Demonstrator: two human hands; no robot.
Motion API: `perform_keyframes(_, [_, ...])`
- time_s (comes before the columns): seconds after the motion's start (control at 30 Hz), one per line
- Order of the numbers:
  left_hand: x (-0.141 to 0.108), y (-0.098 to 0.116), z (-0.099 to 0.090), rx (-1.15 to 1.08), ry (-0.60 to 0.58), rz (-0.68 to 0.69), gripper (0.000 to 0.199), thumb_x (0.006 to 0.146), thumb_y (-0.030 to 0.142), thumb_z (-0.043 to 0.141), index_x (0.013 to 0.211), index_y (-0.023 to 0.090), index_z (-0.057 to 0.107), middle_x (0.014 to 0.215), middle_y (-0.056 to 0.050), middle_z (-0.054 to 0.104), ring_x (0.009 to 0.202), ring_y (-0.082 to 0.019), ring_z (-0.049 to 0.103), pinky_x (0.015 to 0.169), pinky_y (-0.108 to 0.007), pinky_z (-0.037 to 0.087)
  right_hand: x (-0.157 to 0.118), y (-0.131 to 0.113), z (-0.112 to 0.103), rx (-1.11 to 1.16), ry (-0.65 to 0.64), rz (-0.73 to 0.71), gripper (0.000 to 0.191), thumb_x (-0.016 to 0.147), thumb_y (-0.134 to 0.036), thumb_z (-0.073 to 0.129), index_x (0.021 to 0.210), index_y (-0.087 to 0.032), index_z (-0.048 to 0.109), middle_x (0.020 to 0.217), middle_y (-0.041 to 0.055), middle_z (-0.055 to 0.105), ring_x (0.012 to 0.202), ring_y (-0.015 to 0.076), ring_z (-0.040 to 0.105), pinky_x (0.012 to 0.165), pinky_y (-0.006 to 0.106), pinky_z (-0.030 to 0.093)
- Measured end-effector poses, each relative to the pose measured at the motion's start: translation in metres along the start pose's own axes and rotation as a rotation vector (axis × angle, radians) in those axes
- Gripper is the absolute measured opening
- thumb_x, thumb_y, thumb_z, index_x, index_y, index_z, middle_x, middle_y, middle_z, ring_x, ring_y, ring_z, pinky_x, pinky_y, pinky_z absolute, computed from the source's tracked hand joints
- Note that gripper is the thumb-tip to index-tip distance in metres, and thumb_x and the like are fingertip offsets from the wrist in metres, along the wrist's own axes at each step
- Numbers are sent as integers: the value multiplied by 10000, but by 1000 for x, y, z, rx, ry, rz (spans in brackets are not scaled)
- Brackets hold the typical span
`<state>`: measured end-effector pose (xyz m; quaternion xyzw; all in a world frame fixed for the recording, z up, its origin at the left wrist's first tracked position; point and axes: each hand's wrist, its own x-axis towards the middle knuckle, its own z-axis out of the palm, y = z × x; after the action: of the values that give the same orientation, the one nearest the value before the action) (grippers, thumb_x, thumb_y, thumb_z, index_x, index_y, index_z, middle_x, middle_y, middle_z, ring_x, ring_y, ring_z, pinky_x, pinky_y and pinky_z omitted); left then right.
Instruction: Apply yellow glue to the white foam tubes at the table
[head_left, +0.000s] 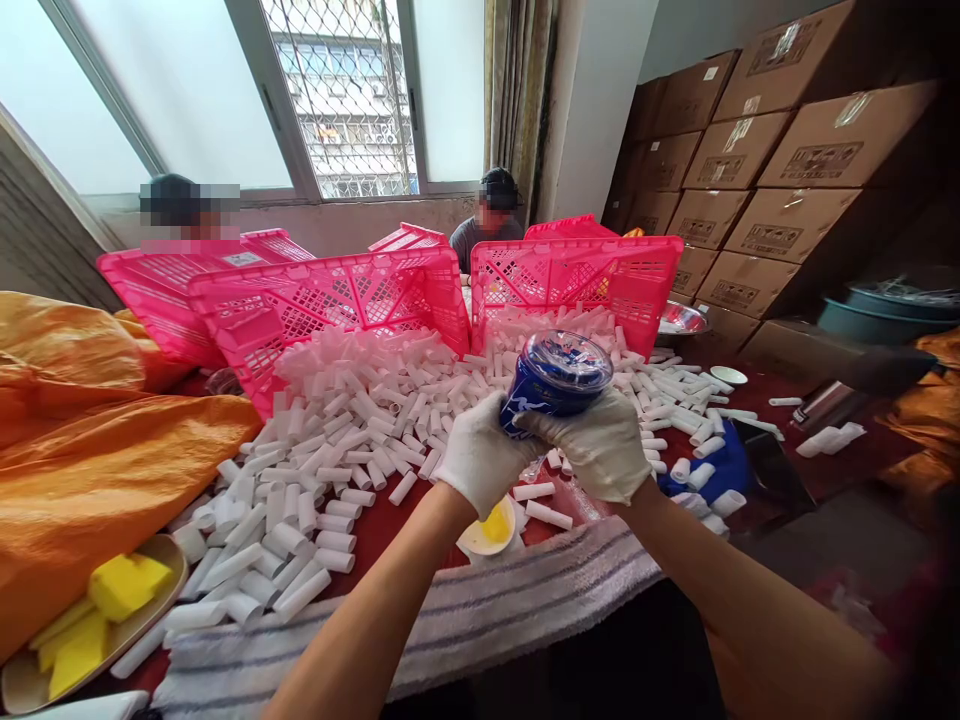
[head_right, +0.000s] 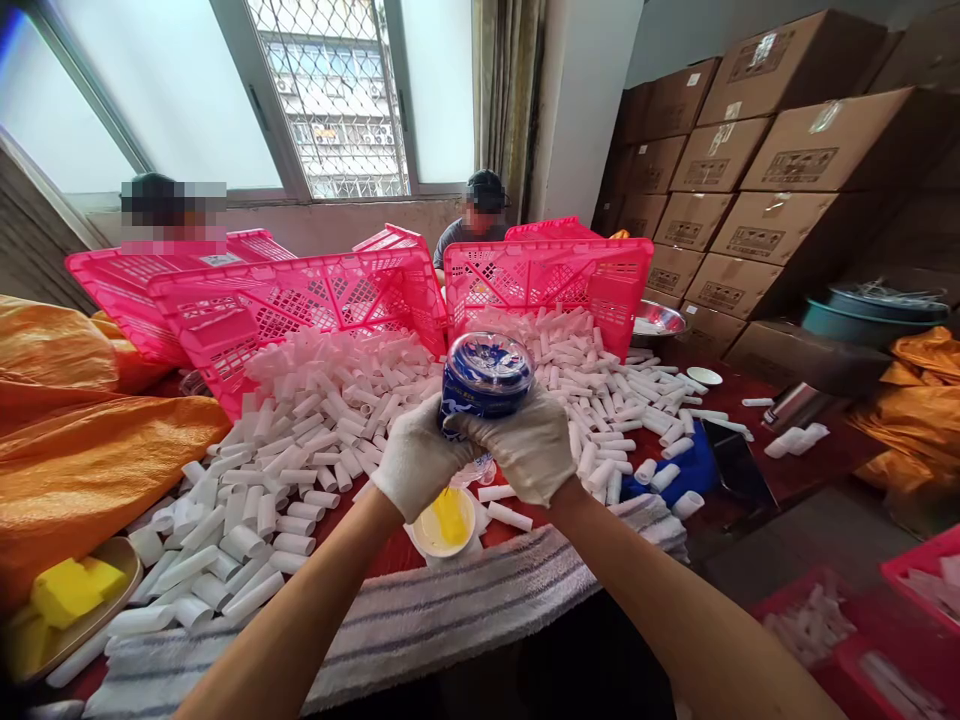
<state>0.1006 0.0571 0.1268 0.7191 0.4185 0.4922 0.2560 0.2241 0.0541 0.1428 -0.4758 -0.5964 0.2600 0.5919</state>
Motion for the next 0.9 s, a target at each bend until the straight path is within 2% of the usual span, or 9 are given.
perform_keyframes(0.33, [-1, -6, 0, -46, -15, 0, 252, 652, 298, 665, 849, 158, 596, 741, 16, 610, 670, -111, 511, 624, -211, 426, 0, 3, 3, 40, 12, 13, 386, 460, -218, 763, 832, -177, 668, 776, 26, 717, 693, 196, 650, 648, 301, 534])
perform_keyframes(0.63, [0, -3, -2, -76, -21, -4, 241, 637, 287, 681, 815, 155, 585, 720, 26, 596, 659, -102, 501, 617, -203, 430, 0, 2, 4, 65, 9, 17, 379, 467, -257, 769, 818, -169, 657, 762, 28, 712, 676, 191, 646, 615, 292, 533])
perform_keyframes(0.77, [-1, -2, -2, -29, -15, 11, 244, 646, 290, 680, 820, 155, 574, 725, 18, 603, 648, -104, 511, 615, -211, 437, -1, -8, 2, -12, 21, -8, 353, 474, -253, 770, 795, -169, 651, 752, 25, 710, 665, 187, 645, 637, 297, 535])
perform_keyframes(0.9, [-2, 0, -4, 0, -40, 27, 243, 652, 237, 668, 863, 157, 581, 821, -21, 639, 728, -136, 562, 686, -245, 465, -5, -13, 1, -118, 29, -29, 390, 478, -267, 776, 835, -176, 650, 797, 26, 709, 702, 195, 650, 669, 299, 532])
